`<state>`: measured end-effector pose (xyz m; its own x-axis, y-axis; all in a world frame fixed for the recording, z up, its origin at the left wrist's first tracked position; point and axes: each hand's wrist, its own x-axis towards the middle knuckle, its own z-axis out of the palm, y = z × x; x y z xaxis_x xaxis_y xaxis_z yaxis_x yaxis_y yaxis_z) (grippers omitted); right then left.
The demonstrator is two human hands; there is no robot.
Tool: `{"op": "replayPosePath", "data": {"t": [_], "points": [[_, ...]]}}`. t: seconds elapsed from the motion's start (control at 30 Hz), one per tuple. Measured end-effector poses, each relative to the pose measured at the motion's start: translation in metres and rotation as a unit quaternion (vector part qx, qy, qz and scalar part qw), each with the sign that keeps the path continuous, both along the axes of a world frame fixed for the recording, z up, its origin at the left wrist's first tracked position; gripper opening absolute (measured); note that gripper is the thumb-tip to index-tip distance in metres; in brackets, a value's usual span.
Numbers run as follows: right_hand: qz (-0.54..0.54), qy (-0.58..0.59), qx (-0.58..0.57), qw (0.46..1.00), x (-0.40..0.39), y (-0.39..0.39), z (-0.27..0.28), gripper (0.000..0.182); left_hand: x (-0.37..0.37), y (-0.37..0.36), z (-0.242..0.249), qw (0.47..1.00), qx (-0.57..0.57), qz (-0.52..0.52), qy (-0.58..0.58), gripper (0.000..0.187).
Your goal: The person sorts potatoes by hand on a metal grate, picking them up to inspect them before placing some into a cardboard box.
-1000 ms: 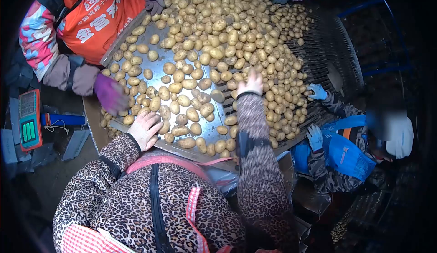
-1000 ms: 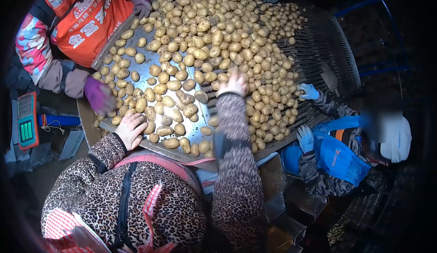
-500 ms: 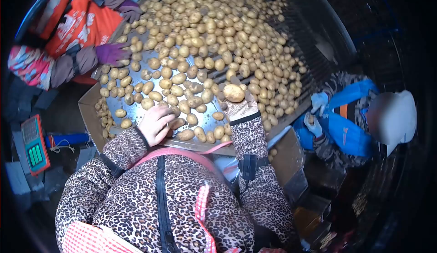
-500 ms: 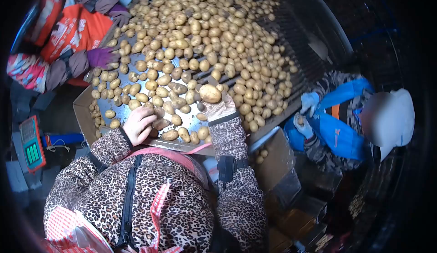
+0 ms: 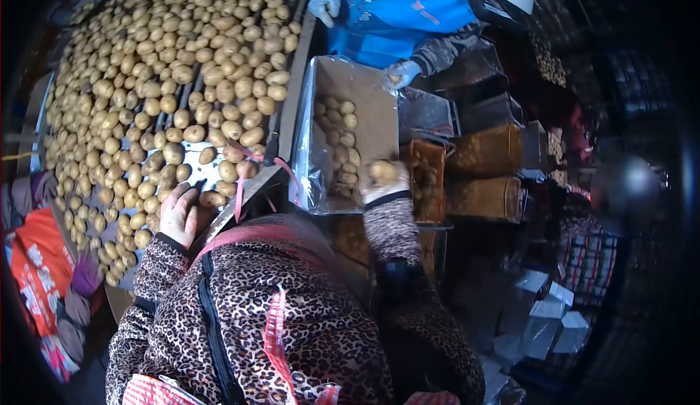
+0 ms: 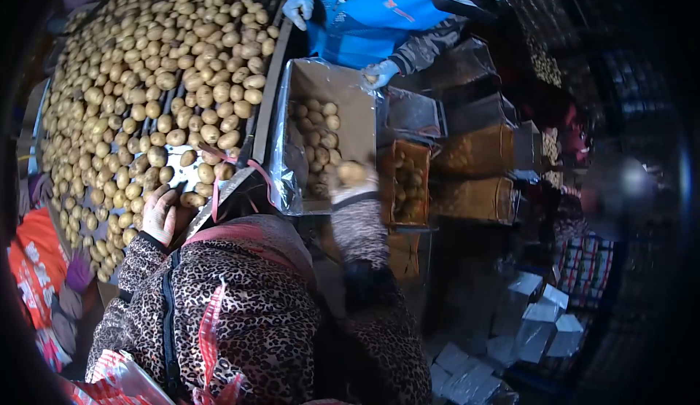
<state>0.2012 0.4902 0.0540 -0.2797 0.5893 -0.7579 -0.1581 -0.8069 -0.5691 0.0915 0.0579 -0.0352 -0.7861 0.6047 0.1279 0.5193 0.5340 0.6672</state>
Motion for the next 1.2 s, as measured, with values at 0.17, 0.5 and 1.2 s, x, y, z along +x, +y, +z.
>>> {"op": "replayPosePath", "data": {"t": [0.17, 0.5, 1.2], "points": [[-0.187, 0.097, 0.089, 0.973, 0.051, 0.080, -0.028, 0.043, -0.029, 0.040, 0.013, 0.986, 0.035, -0.102, 0.123, 0.044], [0.438, 0.204, 0.227, 0.845, -0.101, -0.062, 0.018, 0.041, -0.051, -0.018, -0.030, 0.960, -0.233, 0.091, 0.128, 0.058], [0.705, 0.086, 0.703, 0.031, -0.238, -0.331, -0.093, 0.034, 0.109, -0.085, -0.011, 0.945, -0.201, 0.251, 0.055, 0.063]]}}
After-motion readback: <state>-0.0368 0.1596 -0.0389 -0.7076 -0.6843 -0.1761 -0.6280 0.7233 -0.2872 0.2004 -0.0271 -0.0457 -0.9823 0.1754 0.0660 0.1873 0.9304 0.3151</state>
